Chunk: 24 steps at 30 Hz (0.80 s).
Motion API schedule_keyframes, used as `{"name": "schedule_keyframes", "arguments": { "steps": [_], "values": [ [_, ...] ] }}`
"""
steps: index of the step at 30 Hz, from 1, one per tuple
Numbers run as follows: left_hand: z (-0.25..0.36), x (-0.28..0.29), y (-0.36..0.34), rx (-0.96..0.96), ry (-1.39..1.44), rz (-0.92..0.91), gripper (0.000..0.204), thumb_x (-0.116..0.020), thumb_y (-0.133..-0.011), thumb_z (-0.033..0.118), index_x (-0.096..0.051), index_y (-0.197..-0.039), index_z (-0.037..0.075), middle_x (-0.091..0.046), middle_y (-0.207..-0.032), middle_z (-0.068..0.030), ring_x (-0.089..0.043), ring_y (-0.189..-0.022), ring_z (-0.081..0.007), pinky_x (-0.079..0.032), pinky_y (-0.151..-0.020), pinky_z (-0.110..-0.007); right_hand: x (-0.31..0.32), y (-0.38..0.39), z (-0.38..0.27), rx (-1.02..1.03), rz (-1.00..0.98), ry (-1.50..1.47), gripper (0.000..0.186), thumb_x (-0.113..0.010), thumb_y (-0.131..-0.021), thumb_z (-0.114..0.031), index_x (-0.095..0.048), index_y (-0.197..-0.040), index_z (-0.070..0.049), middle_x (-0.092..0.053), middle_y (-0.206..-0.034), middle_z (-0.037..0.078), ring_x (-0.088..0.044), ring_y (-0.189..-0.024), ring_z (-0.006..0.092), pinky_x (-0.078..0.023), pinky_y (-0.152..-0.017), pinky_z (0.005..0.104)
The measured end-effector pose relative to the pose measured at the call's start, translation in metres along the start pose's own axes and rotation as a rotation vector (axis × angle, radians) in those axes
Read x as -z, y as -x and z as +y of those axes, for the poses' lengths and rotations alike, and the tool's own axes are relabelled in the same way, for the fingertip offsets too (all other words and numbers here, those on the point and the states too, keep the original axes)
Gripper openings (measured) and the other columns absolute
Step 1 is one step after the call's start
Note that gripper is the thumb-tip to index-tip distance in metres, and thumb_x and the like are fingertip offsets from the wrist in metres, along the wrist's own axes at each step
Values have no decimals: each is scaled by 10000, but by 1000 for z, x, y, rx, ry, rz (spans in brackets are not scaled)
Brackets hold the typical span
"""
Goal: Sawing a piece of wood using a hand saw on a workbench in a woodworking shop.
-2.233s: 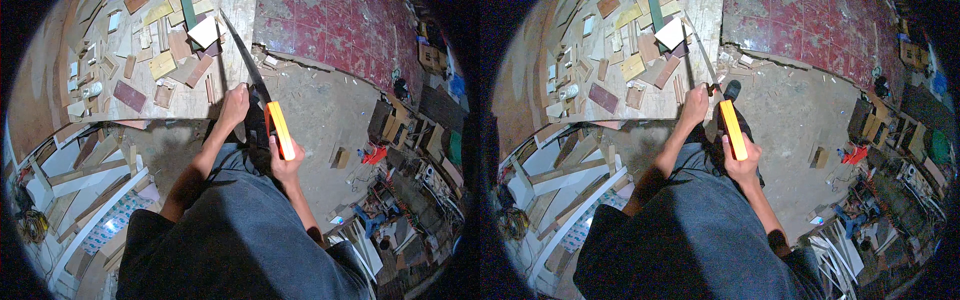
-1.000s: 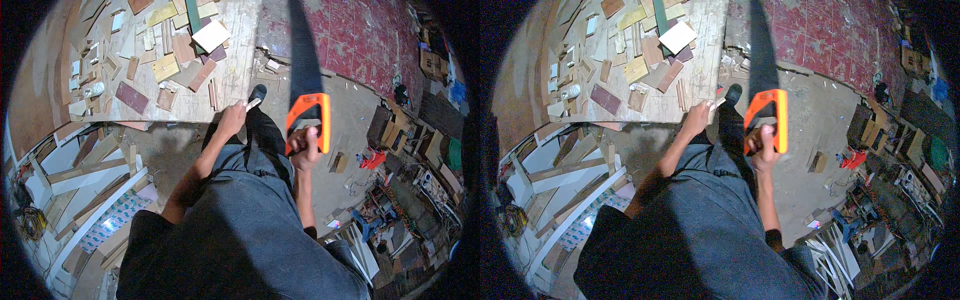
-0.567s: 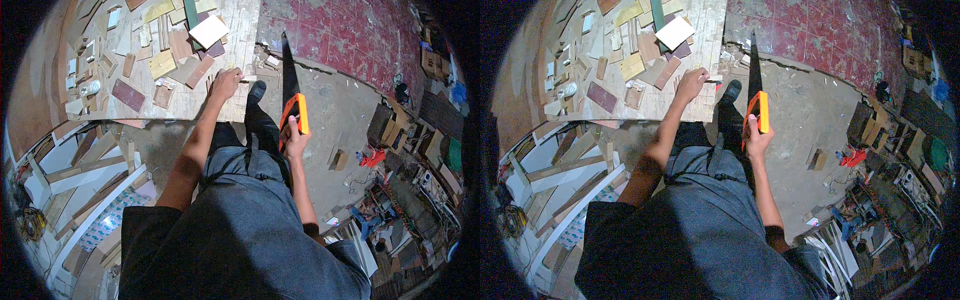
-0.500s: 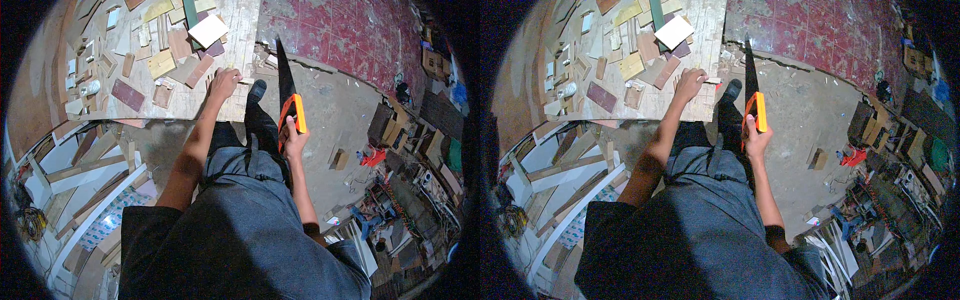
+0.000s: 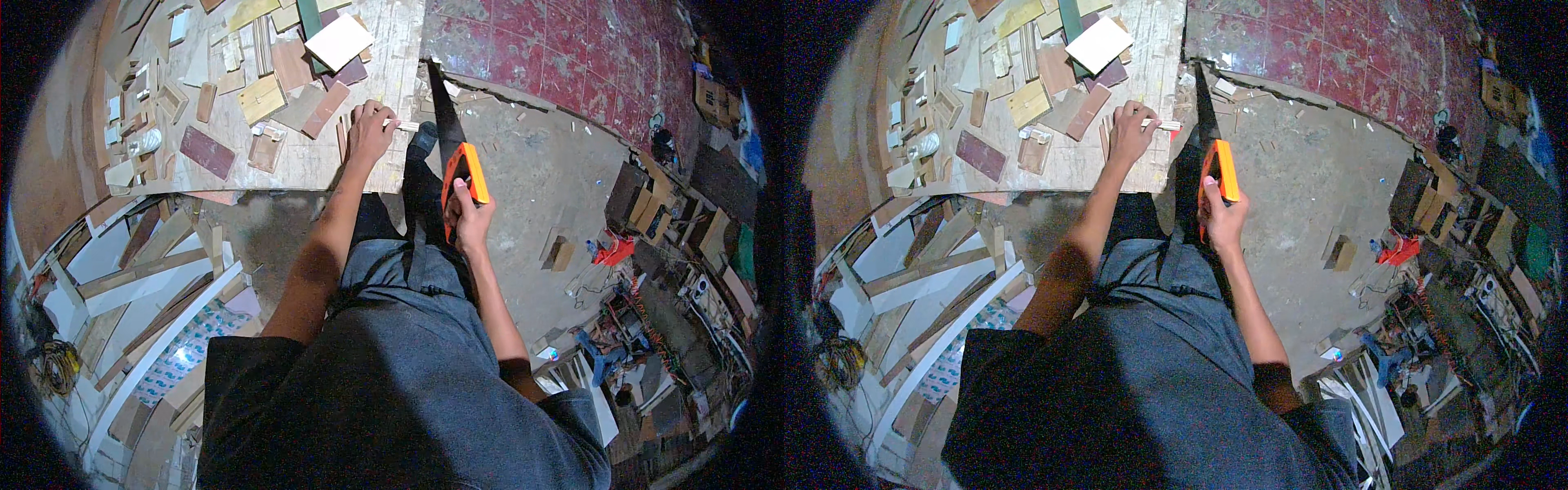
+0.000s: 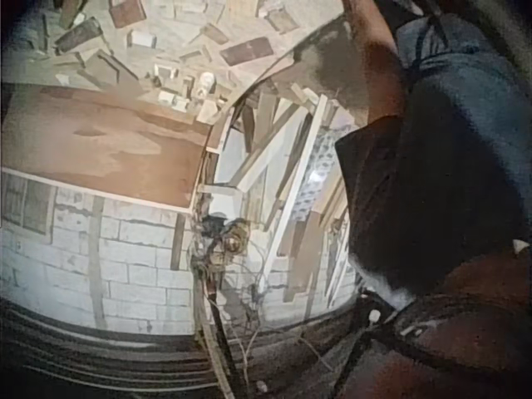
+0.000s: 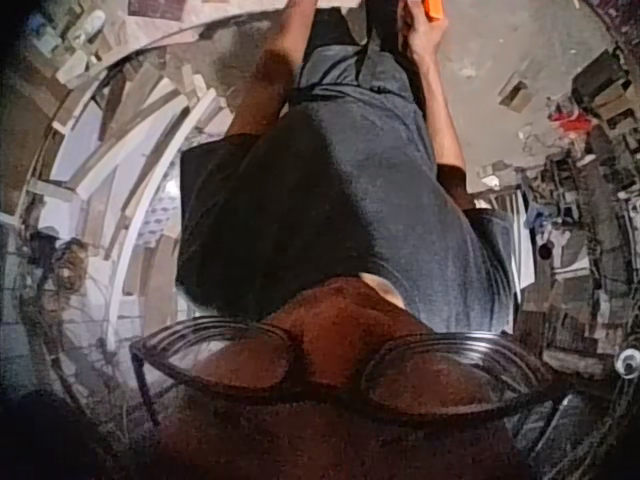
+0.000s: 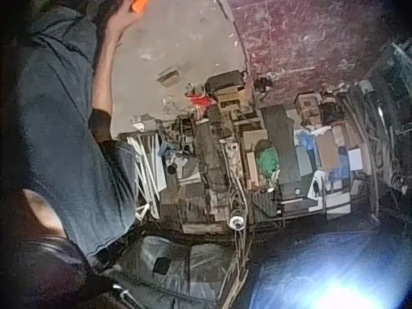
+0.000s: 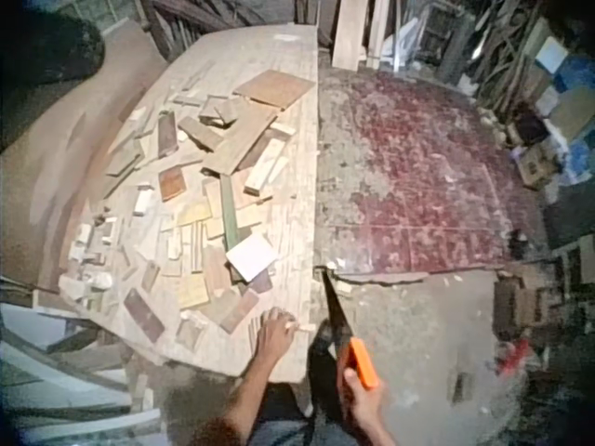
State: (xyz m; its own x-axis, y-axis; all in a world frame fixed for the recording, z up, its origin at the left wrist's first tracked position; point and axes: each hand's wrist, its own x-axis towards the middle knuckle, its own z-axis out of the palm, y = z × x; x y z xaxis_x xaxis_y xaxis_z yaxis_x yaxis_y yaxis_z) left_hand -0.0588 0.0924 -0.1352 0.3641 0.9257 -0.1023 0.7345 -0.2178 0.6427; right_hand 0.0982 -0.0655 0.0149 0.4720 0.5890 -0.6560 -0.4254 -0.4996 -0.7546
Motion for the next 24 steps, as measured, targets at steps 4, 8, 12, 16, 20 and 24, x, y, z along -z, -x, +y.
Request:
{"name": "schedule_keyframes", "arguments": {
  "steps": [4,8,12,16,20,24],
  "values": [
    [-1,-3,-1,36,29,-52,114,-735,-866,218,-728,-944,136,-626,-961,-87,-538,-977,-312,-464,-881,-424,-17,5,-9,-45,-12,-6,275,-712,-952,-275,-577,-828,-71,-523,-608,-26,-488,-463,85,-374,-424,252],
    [-4,-7,-3,-38,55,-91,95,-724,-869,199,-735,-936,134,-632,-967,-74,-540,-963,-311,-472,-869,-426,-22,6,-4,-8,-38,24,266,-711,-951,-262,-577,-830,-67,-532,-627,-26,-479,-468,76,-372,-429,254],
    [-6,-6,-2,-47,48,-87,116,-721,-868,188,-730,-954,111,-635,-991,-91,-547,-982,-321,-473,-879,-427,-21,4,1,-8,-77,-1,262,-716,-948,-253,-579,-827,-66,-530,-630,-28,-466,-468,71,-365,-429,258],
    [-6,-3,4,-163,28,-94,189,-725,-858,189,-701,-995,61,-622,-1060,-119,-552,-1035,-348,-477,-915,-447,-15,-1,-2,-31,11,-1,239,-696,-954,-228,-560,-827,-79,-483,-608,-33,-436,-463,71,-340,-418,257],
    [-6,-3,13,-211,-69,-155,243,-702,-873,180,-630,-1043,23,-599,-1049,-161,-560,-1045,-365,-493,-912,-452,-5,-11,6,67,102,28,221,-653,-978,-198,-522,-824,-108,-427,-586,-40,-386,-440,73,-312,-396,260],
    [-7,-7,24,-235,-157,-192,208,-632,-883,70,-592,-1073,-5,-606,-1012,-204,-594,-1017,-371,-515,-884,-458,8,-20,16,107,174,7,309,-667,-974,-222,-484,-741,-135,-414,-555,-45,-383,-398,88,-304,-375,277]
  ]
}}
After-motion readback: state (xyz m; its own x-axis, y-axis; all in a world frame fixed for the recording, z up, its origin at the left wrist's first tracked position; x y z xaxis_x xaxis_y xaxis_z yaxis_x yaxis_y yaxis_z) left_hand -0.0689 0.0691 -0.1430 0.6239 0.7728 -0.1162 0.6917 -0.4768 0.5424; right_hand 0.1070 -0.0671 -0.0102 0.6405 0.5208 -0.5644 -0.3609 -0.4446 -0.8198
